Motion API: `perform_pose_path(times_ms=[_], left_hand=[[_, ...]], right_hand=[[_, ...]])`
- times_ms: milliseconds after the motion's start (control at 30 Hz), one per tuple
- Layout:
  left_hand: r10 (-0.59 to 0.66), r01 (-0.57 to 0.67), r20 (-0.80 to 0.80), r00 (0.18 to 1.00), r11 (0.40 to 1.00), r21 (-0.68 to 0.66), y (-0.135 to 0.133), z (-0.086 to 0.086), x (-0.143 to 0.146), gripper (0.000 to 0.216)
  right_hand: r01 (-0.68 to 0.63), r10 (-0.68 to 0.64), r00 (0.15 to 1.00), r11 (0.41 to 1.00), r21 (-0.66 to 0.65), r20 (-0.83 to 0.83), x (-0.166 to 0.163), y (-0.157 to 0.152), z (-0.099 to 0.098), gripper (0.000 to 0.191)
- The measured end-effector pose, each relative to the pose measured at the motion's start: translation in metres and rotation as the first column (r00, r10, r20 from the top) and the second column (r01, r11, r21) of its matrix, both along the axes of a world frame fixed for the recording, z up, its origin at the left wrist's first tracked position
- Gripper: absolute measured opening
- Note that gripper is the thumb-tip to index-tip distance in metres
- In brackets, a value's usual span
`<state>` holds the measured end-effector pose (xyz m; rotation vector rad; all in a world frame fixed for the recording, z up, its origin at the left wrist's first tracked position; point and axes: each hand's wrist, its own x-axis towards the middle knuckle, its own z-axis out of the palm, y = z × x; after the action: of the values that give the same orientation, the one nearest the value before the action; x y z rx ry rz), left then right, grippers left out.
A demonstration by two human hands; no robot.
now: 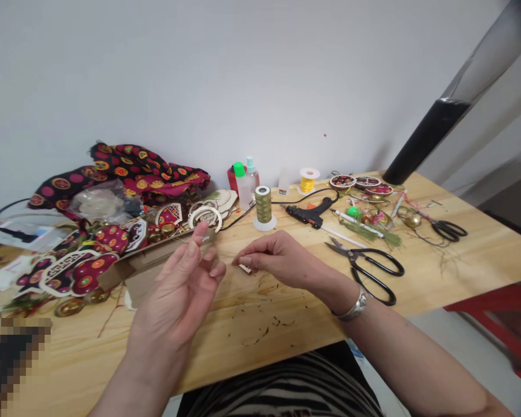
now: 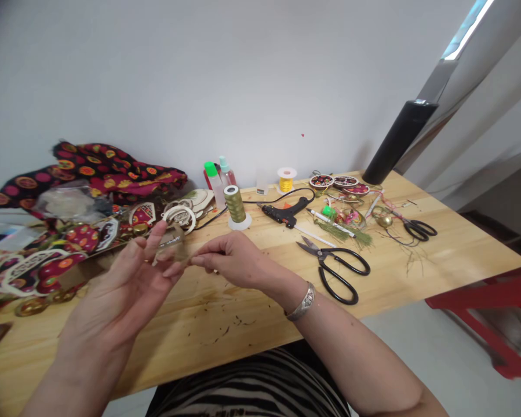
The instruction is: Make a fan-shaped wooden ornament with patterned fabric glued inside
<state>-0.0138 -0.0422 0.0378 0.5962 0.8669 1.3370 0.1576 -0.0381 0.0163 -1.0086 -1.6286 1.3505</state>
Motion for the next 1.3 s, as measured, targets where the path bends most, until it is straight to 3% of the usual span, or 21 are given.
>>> perform_pose_path(times_ms=[133,200,267,333,500,633,933,1133,1300], left_hand=[[0.001,-0.001,0.003,1.000,1.000,-0.011,0.001,-0.001,-0.001,0.025],[-0.010,0.010,-0.017,1.000,1.000,0.000,0.000,-0.002,0.000,0.023],[-0.033,0.034,-0.043,0.999,0.999,0.032,-0.002,-0.003,0.001,0.021],[-0.064,0.070,-0.074,0.995,0.995,0.071,-0.005,-0.004,0.002,0.019],[-0.097,0.109,-0.101,0.990,0.986,0.124,-0.006,-0.007,0.006,0.018],[-0.083,0.097,-0.097,0.992,0.984,0.147,-0.004,-0.010,0.006,0.021],[-0.099,0.107,-0.082,0.992,0.989,0.104,-0.002,-0.015,0.004,0.020],[-0.110,0.113,-0.057,0.992,0.992,0.059,-0.002,-0.014,0.002,0.021],[-0.097,0.098,-0.045,0.994,0.995,0.010,-0.001,-0.014,0.001,0.021]], right_hand=[[-0.045,0.018,0.990,0.981,0.188,0.140,0.005,-0.001,0.006,0.020],[0.021,-0.080,0.984,0.942,0.336,0.161,0.004,-0.002,0.011,0.022],[0.122,-0.167,0.982,0.915,0.385,0.086,0.000,-0.003,0.016,0.026],[0.154,-0.153,0.988,0.935,0.321,-0.028,-0.007,-0.003,0.020,0.028],[0.020,0.009,0.961,0.995,0.102,-0.276,-0.022,-0.002,0.025,0.026],[-0.062,0.058,0.942,0.998,0.001,-0.329,-0.024,-0.002,0.026,0.021],[-0.041,-0.031,0.924,0.983,-0.178,-0.381,-0.026,0.000,0.024,0.006],[-0.041,-0.015,0.936,0.988,-0.151,-0.352,-0.025,0.002,0.017,0.004],[-0.012,0.027,0.981,0.997,0.080,-0.192,-0.023,0.001,0.011,0.011]])
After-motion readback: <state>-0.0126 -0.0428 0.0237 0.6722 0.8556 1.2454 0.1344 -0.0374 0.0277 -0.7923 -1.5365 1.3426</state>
